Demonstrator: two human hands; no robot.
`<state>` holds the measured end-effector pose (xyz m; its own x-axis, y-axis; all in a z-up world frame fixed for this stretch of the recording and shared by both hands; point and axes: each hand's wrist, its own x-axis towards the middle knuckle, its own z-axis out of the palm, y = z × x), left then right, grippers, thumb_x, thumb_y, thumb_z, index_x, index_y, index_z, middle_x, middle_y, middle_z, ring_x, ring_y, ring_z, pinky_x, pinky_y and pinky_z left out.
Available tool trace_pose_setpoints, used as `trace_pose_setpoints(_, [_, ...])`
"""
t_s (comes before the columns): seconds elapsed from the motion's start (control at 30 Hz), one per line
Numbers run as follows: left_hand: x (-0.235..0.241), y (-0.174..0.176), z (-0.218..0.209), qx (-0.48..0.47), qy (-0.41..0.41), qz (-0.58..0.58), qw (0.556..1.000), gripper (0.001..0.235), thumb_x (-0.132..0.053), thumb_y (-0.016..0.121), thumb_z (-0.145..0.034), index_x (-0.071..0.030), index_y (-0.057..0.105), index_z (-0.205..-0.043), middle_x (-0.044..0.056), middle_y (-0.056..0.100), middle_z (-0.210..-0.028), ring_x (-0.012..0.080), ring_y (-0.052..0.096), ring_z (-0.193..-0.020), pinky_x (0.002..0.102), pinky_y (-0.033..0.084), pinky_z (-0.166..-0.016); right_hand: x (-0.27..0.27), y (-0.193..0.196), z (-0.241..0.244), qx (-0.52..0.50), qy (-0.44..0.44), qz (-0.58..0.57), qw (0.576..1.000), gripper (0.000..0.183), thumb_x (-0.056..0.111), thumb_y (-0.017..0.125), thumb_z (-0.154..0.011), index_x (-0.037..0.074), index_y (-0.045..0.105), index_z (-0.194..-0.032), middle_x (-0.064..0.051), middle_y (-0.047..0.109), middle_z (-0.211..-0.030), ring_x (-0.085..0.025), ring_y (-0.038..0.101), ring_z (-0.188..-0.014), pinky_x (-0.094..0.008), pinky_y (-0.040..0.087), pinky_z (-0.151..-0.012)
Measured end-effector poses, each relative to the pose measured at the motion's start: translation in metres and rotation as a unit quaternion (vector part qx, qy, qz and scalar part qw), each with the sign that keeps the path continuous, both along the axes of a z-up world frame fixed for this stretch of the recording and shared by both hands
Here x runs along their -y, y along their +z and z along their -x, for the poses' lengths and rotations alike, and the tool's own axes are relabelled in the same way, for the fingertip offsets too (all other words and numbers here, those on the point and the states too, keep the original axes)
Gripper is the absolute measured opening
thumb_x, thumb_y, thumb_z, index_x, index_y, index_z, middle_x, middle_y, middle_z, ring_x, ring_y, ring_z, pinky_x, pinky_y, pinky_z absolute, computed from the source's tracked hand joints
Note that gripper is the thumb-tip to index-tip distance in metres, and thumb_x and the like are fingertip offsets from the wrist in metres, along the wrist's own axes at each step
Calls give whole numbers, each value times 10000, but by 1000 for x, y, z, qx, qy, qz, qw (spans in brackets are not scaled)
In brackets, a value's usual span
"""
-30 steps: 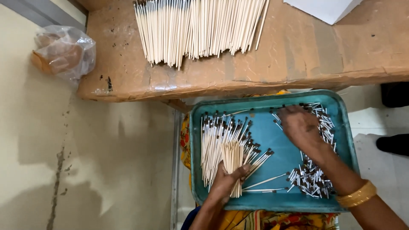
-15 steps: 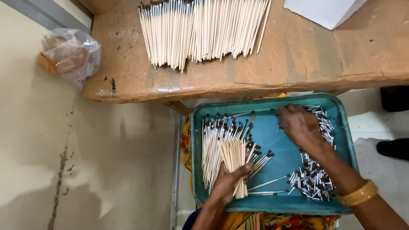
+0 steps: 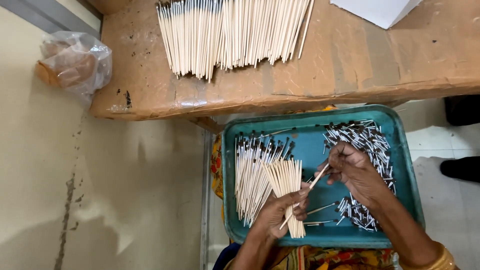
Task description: The recorder is sorting thin wooden sticks and attaching small metal tips to them in a manufacturing facility.
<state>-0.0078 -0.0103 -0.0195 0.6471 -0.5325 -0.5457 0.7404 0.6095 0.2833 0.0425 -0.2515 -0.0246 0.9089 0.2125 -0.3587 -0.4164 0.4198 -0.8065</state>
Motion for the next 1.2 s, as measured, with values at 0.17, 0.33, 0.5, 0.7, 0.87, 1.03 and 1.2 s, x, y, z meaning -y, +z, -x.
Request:
trace_pose_setpoints(0.17, [4,0,4,57,2,-62,996,223,-24,742,-926,27,668,-1130,96,602,-766,152,541,-605,294,431,-525,0,-20,13,49,19,71,996,132,145,658,-988,31,608,-945,-152,745,-890,-224,730,-829,-344,601,-702])
trace_pose_setpoints(0.33, [-7,16,11,365,-32,-385,847,181,8,707,-880,31,709,-1059,116,695,-850,194,653,-710,333,520,-631,-6,-20,20,-36,-10,102,994,131,135,659,-967,10,638,-936,-126,736,-896,-217,727,-826,-391,634,-736])
trace_pose_setpoints(0.5, [-29,10,17,476,-21,-496,726,212,-31,748,-864,21,710,-1066,87,741,-930,205,710,-805,334,584,-741,-3,6,-9,179,144,536,812,254,162,597,-944,101,688,-1172,-76,769,-1087,-174,759,-910,-310,615,-801])
trace_pose_setpoints(0.7, [-46,-29,25,191,-40,-393,899,208,-135,754,-902,8,718,-1048,58,717,-786,132,654,-643,291,536,-565,-10,0,-47,429,333,727,421,271,98,584,-806,15,626,-1061,-134,668,-1036,-288,649,-1008,-401,577,-804])
trace_pose_setpoints(0.87, [-34,10,2,170,-14,-309,936,249,-140,751,-909,15,712,-1099,63,714,-763,116,658,-626,269,546,-559,-15,16,-51,449,252,716,471,178,89,598,-815,37,634,-981,-136,657,-918,-306,662,-922,-416,563,-780])
trace_pose_setpoints(1.03, [-21,5,-6,127,-9,-218,968,237,-92,767,-901,43,637,-1046,117,684,-725,135,612,-554,273,478,-473,-19,19,-23,250,64,569,781,157,112,684,-890,13,728,-1004,-153,719,-918,-250,705,-727,-346,559,-650])
trace_pose_setpoints(1.2, [-7,27,-12,66,21,-70,995,248,-86,751,-895,39,642,-1080,80,606,-689,109,508,-499,229,377,-418,-13,-9,1,2,-32,128,991,160,116,634,-972,-17,711,-1016,-134,740,-908,-219,742,-805,-356,614,-688])
